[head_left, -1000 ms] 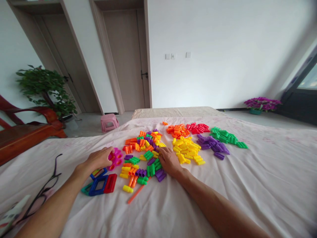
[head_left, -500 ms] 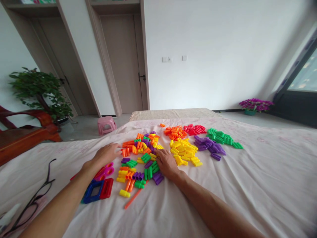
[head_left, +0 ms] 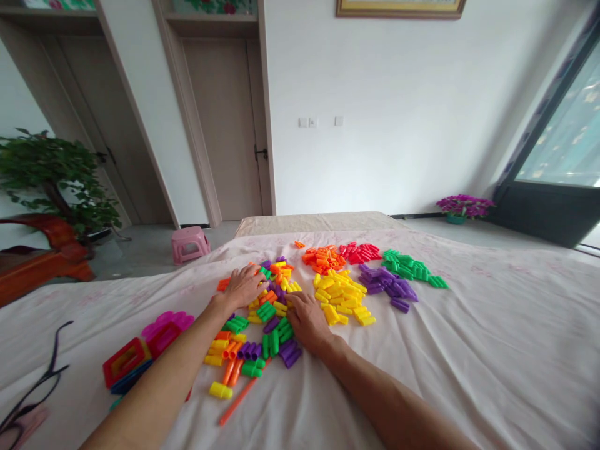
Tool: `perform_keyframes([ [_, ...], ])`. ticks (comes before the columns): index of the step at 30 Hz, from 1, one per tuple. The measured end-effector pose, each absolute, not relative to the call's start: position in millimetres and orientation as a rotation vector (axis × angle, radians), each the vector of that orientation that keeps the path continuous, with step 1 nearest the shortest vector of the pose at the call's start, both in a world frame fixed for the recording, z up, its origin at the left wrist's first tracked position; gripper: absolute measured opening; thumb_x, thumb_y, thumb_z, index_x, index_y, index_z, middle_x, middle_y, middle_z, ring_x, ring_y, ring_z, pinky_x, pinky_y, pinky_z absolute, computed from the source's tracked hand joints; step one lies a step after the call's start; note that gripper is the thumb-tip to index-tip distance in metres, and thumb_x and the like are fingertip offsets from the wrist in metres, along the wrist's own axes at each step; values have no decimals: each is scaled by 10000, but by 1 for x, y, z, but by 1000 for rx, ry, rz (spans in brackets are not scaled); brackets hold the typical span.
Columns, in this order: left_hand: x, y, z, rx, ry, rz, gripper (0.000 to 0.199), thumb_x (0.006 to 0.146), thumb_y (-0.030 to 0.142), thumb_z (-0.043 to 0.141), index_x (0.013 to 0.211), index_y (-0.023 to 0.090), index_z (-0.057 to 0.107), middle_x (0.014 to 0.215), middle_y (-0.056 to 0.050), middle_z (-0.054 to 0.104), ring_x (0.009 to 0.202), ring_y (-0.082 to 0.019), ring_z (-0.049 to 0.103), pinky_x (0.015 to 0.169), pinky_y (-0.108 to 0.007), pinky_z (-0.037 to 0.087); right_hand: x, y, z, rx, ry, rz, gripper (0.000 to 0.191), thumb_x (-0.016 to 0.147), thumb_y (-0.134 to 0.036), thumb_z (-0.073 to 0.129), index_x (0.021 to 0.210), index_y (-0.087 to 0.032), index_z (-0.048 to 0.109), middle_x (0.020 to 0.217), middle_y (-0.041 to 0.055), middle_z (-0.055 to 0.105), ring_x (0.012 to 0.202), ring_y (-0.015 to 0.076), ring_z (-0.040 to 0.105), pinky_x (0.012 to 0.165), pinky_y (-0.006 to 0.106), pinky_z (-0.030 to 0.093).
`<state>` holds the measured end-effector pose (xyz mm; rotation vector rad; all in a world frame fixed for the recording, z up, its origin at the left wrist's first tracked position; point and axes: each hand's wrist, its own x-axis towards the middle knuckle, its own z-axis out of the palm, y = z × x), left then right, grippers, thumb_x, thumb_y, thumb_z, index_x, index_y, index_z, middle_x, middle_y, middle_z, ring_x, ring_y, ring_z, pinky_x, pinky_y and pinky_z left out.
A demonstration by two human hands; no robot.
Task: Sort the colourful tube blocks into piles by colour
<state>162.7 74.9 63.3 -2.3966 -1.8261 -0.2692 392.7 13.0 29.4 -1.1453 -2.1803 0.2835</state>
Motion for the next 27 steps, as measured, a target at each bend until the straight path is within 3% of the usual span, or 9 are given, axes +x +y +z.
perform_keyframes([
  [2,160,70,66,-2342,-1829,-275,369,939,378,401,892,230,736,1278,-107,603,1146,-271,556,1047,-524,314,392,14,29,-1144,-2178,292,340,905,-175,514,1222,-213,633,1208,76,652,1118,225,565,956,341,435],
  [5,162,69,73,-2294,-1806,-300,346,927,300,419,849,209,745,1111,-118,653,1067,-258,569,1074,-513,267,391,15,30,-1142,-2170,306,358,891,-152,514,1224,-212,633,1220,76,647,1135,222,562,973,338,431],
  [9,180,79,76,-2305,-1738,-333,223,858,316,563,938,260,764,1203,-90,626,1167,-269,495,1077,-445,271,391,15,31,-1172,-2175,309,370,884,-145,515,1225,-226,633,1229,76,643,1138,221,567,981,344,434],
  [12,197,88,71,-2286,-1743,-333,224,813,325,629,983,272,764,1216,-103,610,1183,-295,467,1065,-464,263,391,15,30,-1181,-2172,304,373,882,-146,519,1228,-230,631,1224,72,643,1133,220,569,985,345,437],
  [20,217,102,65,-2233,-1809,-288,192,799,244,596,905,208,752,1136,-147,631,1145,-325,463,1060,-519,224,392,16,28,-1135,-2153,304,378,855,-126,531,1201,-231,642,1212,67,640,1134,208,568,1000,328,433],
  [24,211,99,71,-2247,-1848,-293,181,814,294,580,858,203,730,1129,-122,644,1139,-293,485,1035,-443,303,392,17,28,-1152,-2134,347,388,849,-127,527,1204,-228,645,1216,67,635,1136,202,572,989,315,448],
  [27,191,85,84,-2292,-1898,-275,227,836,355,538,879,207,703,1052,-93,672,1014,-239,571,903,-337,409,392,18,26,-1182,-2104,379,396,845,-126,521,1203,-235,650,1235,66,627,1132,204,582,986,313,457],
])
